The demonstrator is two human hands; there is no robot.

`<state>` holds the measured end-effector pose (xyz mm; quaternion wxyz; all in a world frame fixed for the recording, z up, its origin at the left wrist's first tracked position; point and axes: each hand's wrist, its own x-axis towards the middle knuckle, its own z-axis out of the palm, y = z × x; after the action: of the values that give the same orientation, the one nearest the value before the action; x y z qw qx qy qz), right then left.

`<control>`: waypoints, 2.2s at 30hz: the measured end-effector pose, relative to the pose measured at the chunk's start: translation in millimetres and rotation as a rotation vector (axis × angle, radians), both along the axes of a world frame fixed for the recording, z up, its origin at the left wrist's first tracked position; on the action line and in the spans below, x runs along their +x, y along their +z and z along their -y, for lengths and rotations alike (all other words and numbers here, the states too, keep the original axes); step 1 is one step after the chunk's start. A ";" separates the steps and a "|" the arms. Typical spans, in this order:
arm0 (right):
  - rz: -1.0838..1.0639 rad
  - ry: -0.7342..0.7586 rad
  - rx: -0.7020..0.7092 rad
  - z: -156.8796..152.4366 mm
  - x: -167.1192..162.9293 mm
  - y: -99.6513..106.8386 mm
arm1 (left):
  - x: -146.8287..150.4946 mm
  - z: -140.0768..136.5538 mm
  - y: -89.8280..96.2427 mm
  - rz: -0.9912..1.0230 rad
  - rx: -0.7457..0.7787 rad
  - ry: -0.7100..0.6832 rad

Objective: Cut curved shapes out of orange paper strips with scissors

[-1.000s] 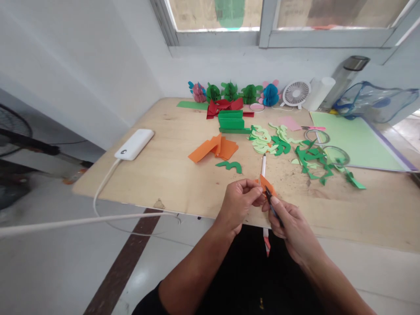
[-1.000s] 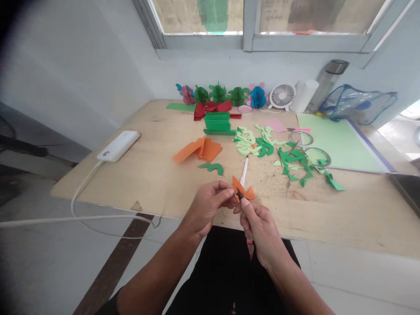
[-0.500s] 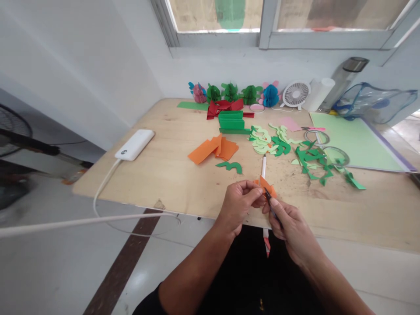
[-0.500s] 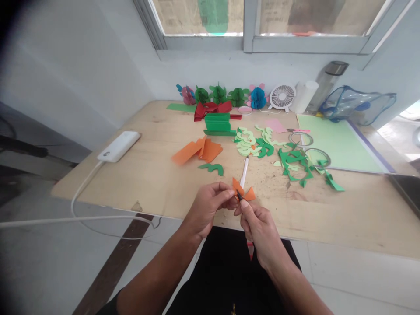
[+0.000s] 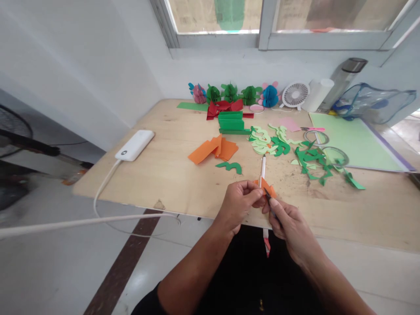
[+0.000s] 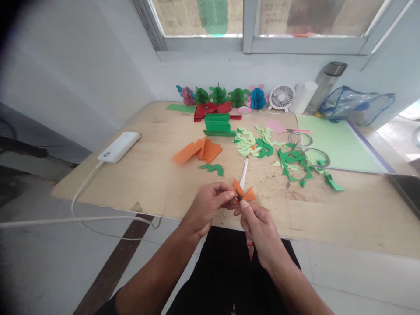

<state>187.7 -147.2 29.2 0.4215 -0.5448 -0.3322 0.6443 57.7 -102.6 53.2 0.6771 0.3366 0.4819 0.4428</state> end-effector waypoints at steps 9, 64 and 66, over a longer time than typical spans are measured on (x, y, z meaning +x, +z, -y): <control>0.012 0.000 -0.004 1.5 1.0 -1.7 | 0.4 1.0 -0.2 -0.005 -0.008 -0.011; 0.063 -0.023 0.043 0.0 -2.7 4.9 | 0.9 3.8 5.2 0.033 0.025 -0.014; 0.073 -0.023 0.049 -0.4 -3.1 3.7 | 0.9 4.1 4.4 0.032 0.027 -0.013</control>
<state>184.6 -146.8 32.9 0.4298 -0.5610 -0.3569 0.6108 58.5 -106.7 57.6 0.6830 0.3417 0.4625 0.4503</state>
